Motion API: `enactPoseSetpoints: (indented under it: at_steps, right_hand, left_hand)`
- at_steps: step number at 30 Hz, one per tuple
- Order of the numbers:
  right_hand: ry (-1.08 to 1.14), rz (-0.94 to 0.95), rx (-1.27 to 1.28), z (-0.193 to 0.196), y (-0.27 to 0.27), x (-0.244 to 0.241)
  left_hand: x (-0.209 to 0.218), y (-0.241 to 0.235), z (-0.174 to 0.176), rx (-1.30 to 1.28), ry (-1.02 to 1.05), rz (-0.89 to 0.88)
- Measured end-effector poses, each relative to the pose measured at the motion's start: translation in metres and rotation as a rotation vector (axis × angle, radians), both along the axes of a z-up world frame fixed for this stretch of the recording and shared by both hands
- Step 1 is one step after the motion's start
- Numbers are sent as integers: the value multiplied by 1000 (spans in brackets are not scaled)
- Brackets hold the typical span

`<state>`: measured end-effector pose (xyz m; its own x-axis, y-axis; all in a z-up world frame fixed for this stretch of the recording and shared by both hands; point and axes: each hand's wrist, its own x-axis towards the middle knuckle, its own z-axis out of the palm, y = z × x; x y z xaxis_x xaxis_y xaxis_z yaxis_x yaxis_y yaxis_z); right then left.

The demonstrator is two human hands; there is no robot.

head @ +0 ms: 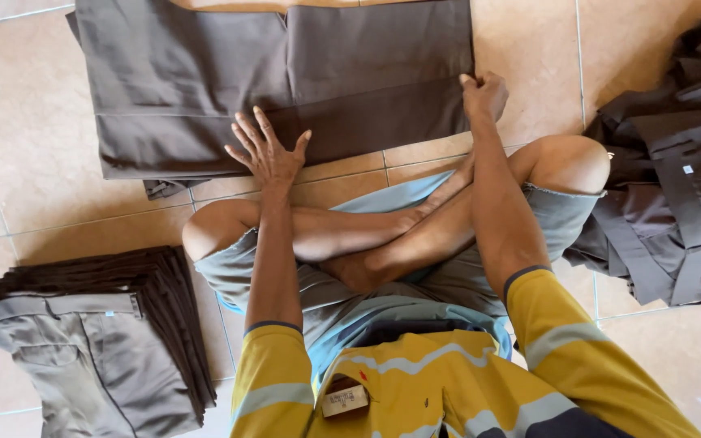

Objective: The person sits cross-legged on a tiled floor and folds brown trousers by hand. They smooth the fabric, fold the legs, and stack the finished trousers onto a growing pile to the left.

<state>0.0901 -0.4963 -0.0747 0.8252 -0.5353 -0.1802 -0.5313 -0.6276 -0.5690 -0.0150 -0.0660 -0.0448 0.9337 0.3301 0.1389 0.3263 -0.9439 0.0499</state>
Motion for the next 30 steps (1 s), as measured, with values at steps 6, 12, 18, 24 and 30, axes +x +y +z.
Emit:
enactPoseSetpoints:
  at_steps: [6,12,18,24,30]
  right_hand:
    - [-80,-134,4,-12,2,4]
    - [-28,263,-587,19,71,-12]
    - [-507,1098,-665,38,133,-41]
    - [-64,510,-726,7,25,-4]
    - [112,95,-93,-17,-23,6]
  left_hand:
    - [-2,-3,2,-3,-63,-162]
    - [4,-8,6,-200,241,-206]
    - [1,-14,21,-200,240,-202]
    - [-1,-12,12,-120,238,-172]
    - [-6,-15,-15,-15,18,-271]
